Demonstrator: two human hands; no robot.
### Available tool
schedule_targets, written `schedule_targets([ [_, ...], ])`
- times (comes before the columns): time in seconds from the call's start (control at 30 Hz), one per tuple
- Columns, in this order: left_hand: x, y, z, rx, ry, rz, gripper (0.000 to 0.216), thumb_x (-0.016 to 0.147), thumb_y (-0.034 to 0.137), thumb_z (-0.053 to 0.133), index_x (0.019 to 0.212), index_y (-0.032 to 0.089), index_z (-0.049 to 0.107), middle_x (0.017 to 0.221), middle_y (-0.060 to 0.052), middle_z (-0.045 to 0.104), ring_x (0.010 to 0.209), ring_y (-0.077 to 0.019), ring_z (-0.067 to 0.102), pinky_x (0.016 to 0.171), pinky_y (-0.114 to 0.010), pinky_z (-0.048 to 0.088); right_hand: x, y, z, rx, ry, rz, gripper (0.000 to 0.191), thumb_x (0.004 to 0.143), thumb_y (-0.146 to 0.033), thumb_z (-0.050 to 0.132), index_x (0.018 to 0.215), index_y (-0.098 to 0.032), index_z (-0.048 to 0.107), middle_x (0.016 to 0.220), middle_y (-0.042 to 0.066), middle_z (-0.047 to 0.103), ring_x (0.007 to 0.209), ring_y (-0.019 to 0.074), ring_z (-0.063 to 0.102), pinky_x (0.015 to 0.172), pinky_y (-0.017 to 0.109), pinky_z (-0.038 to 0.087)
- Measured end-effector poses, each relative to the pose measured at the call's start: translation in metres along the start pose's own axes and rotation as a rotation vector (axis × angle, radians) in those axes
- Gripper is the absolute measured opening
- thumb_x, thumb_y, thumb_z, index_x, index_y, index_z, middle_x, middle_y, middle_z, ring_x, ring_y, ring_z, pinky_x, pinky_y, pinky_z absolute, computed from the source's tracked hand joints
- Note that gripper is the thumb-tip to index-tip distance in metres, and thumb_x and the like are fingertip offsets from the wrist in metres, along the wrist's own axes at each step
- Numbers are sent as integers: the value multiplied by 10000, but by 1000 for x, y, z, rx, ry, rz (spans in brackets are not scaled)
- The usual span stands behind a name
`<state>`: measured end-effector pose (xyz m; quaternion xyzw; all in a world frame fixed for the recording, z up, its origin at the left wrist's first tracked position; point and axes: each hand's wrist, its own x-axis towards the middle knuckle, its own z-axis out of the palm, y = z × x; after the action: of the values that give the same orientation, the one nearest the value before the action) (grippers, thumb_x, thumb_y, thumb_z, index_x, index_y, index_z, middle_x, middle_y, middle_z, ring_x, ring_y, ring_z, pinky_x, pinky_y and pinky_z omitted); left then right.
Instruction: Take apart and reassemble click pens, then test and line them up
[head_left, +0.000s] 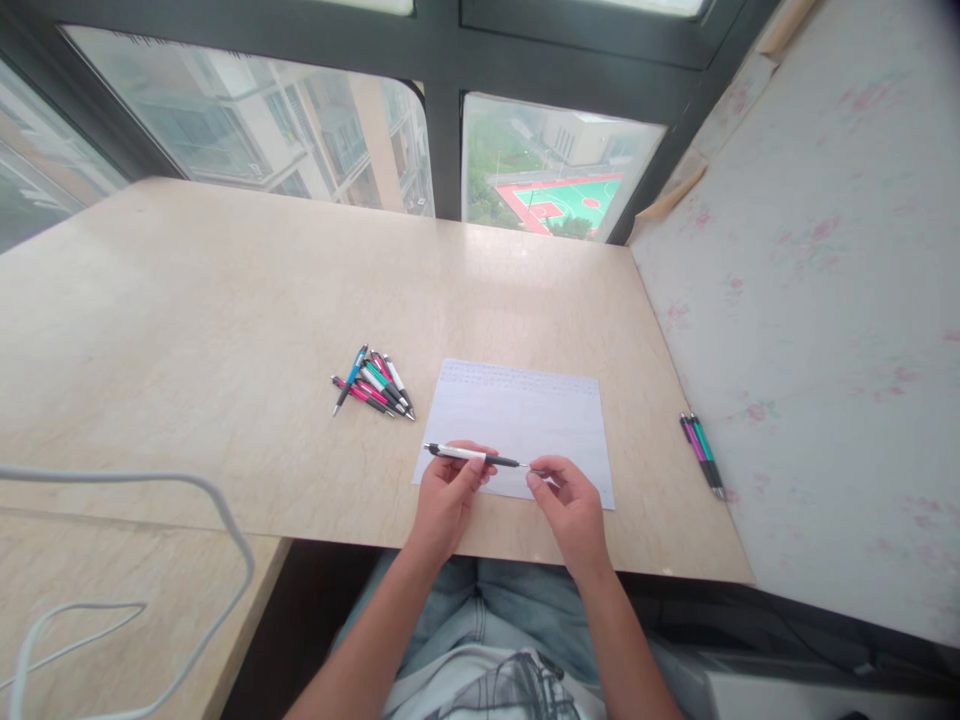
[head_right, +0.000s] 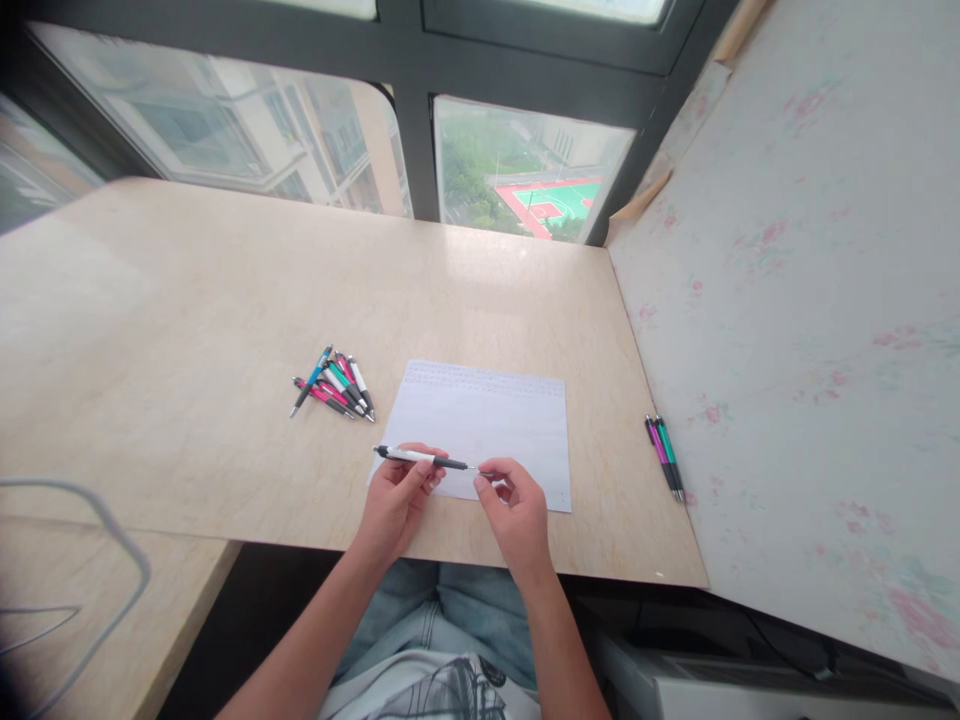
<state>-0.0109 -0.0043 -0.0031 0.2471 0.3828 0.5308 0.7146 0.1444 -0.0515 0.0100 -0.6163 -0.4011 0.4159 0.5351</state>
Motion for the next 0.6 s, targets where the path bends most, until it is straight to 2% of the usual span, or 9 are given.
schedule_targets([
  [0.23,2,0,-1,-53,6,-15,167,756,222,788,889,164,706,884,-58,729,677,-90,598,675,-220,476,4,2,-10,-52,72,39,235,839,-405,649,938,-194,673,852,52,675,788,196,635,652,295,519],
  [0.33,2,0,-1,-61,1,-22,179,755,226,788,899,161,703,884,-60,724,669,-90,586,664,-222,474,14,9,-24,-189,123,29,251,833,-421,644,919,-187,670,840,58,676,780,205,640,668,313,522],
  [0.47,2,1,-1,-73,-16,-36,168,768,218,774,905,157,697,889,-58,716,671,-91,580,653,-220,467,35,13,-44,-451,141,-57,237,834,-406,611,880,-184,682,837,75,698,770,219,638,708,354,517],
  [0.6,2,2,-1,-93,-19,-48,170,765,212,778,904,160,696,886,-54,717,674,-91,581,667,-225,464,59,7,-40,-570,95,-124,207,827,-359,582,866,-182,682,830,81,711,712,208,627,697,361,508],
])
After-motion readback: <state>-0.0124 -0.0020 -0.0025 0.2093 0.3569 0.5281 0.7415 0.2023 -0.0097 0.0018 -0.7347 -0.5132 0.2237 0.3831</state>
